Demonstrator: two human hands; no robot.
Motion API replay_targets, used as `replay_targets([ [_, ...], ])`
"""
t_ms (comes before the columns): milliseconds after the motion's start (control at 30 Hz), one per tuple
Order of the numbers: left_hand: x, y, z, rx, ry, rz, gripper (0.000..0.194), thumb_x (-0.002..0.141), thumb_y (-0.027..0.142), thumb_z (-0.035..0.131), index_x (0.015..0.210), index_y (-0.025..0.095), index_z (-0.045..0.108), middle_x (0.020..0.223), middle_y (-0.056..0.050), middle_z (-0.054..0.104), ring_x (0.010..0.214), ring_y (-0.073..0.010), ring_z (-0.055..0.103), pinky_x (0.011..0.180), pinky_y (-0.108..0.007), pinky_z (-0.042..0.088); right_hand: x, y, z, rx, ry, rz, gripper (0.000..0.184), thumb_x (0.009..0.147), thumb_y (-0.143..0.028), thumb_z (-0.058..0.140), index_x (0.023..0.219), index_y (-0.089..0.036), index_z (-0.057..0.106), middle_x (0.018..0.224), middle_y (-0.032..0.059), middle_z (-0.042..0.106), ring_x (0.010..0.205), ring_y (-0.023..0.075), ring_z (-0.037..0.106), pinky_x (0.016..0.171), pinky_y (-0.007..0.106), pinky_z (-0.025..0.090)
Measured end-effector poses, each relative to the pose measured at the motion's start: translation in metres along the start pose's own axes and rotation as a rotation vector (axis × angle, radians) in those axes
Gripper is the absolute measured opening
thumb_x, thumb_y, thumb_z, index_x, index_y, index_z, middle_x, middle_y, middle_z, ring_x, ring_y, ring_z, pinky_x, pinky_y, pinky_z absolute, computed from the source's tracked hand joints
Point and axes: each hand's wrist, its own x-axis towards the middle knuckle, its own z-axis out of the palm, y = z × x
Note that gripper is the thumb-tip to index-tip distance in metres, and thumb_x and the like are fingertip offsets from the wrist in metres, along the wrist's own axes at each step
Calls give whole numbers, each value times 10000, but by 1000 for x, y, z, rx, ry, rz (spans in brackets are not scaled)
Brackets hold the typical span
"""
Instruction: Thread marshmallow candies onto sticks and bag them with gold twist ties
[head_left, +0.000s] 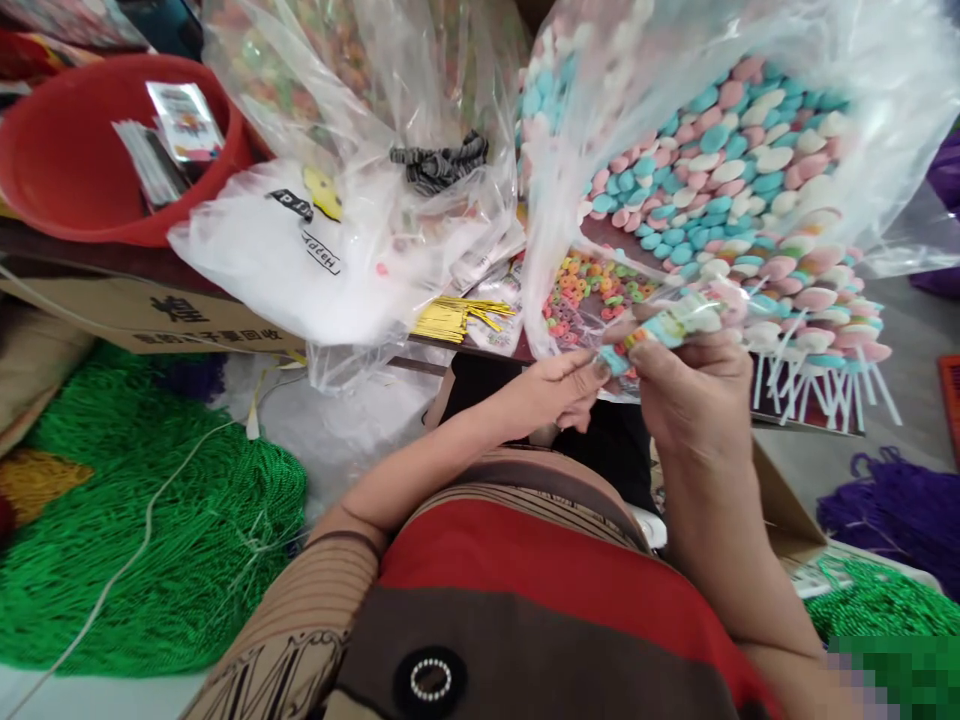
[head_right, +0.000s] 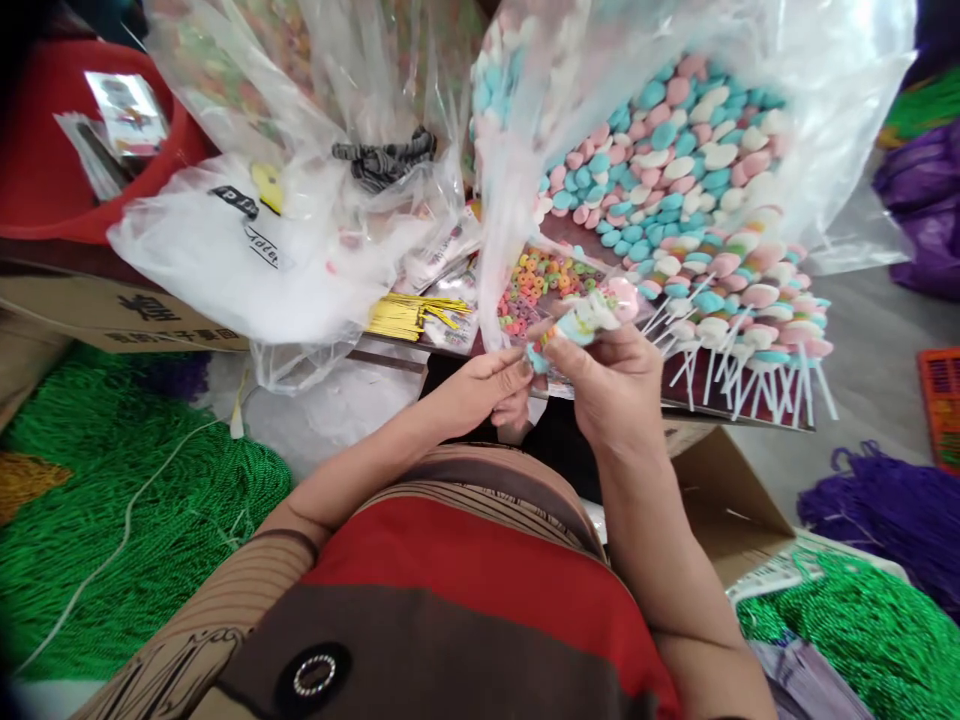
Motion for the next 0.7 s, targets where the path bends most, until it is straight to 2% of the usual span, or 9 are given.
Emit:
replay_targets([
  [100, -4, 5, -11, 365, 446, 150, 272, 933, 367, 726, 780, 237, 542, 670, 29, 504, 621, -135, 463, 671, -285, 400, 11, 12, 27, -51, 109, 18, 272, 741, -443, 945, 913, -301, 789, 911, 3, 805, 795, 191, 750, 754, 343, 646],
  [167, -8, 8, -25, 453, 598, 188, 256, 913, 225, 739, 747, 235, 543, 663, 25, 517, 622, -133, 461, 672, -285, 382, 20, 20, 41, -110, 41, 43, 328, 792, -534, 883, 989, -290, 785, 958, 25, 809, 849, 207, 753, 754, 348, 639],
  [200, -10, 10, -34, 422, 641, 200, 253, 935, 228, 723, 750, 235, 552, 639, 31, 510, 594, -126, 453, 653, -282, 380, 25, 24, 46, -149, -27, 55, 353, 841, -572, 825, 1038, -282, 781, 976, 33, 808, 869, 213, 753, 747, 351, 635],
  [233, -12, 14, -43, 346, 678, 211, 253, 970, 275, 701, 761, 236, 563, 611, 41, 494, 556, -116, 440, 626, -275, 383, 30, 29, 50, -200, -102, 59, 362, 895, -583, 759, 1079, -272, 776, 986, 39, 807, 883, 216, 754, 741, 351, 629],
  [300, -14, 22, -60, 106, 737, 218, 306, 1021, 432, 646, 793, 238, 581, 552, 70, 436, 473, -94, 403, 568, -255, 404, 42, 39, 55, -385, -232, 49, 307, 981, -494, 662, 1107, -241, 780, 990, 52, 806, 910, 221, 752, 771, 355, 612],
  [400, -13, 34, -78, -205, 793, 167, 412, 996, 592, 636, 806, 230, 585, 496, 108, 365, 389, -63, 372, 499, -219, 443, 56, 56, 59, -893, -364, -10, 202, 983, -268, 623, 1007, -188, 807, 980, 96, 809, 957, 255, 740, 867, 380, 565],
  [467, -9, 38, -84, -270, 806, 118, 444, 972, 629, 651, 816, 218, 590, 502, 103, 434, 388, -56, 441, 472, -200, 461, 60, 66, 63, -1208, -415, -43, 213, 972, -206, 602, 967, -167, 812, 1013, 139, 804, 995, 287, 722, 873, 386, 533],
  [533, -5, 35, -87, -279, 819, 86, 460, 956, 640, 666, 820, 208, 584, 564, 73, 555, 443, -68, 555, 454, -189, 466, 61, 73, 67, -1389, -435, -73, 246, 985, -197, 568, 983, -158, 811, 1059, 171, 793, 1015, 306, 702, 846, 383, 512],
  [700, 3, 14, -93, -267, 864, 95, 396, 950, 542, 717, 805, 209, 561, 788, 0, 721, 644, -112, 725, 450, -170, 458, 61, 78, 73, -1526, -451, -71, 339, 1018, -176, 466, 1021, -115, 800, 1058, 215, 775, 1000, 323, 683, 815, 386, 477],
])
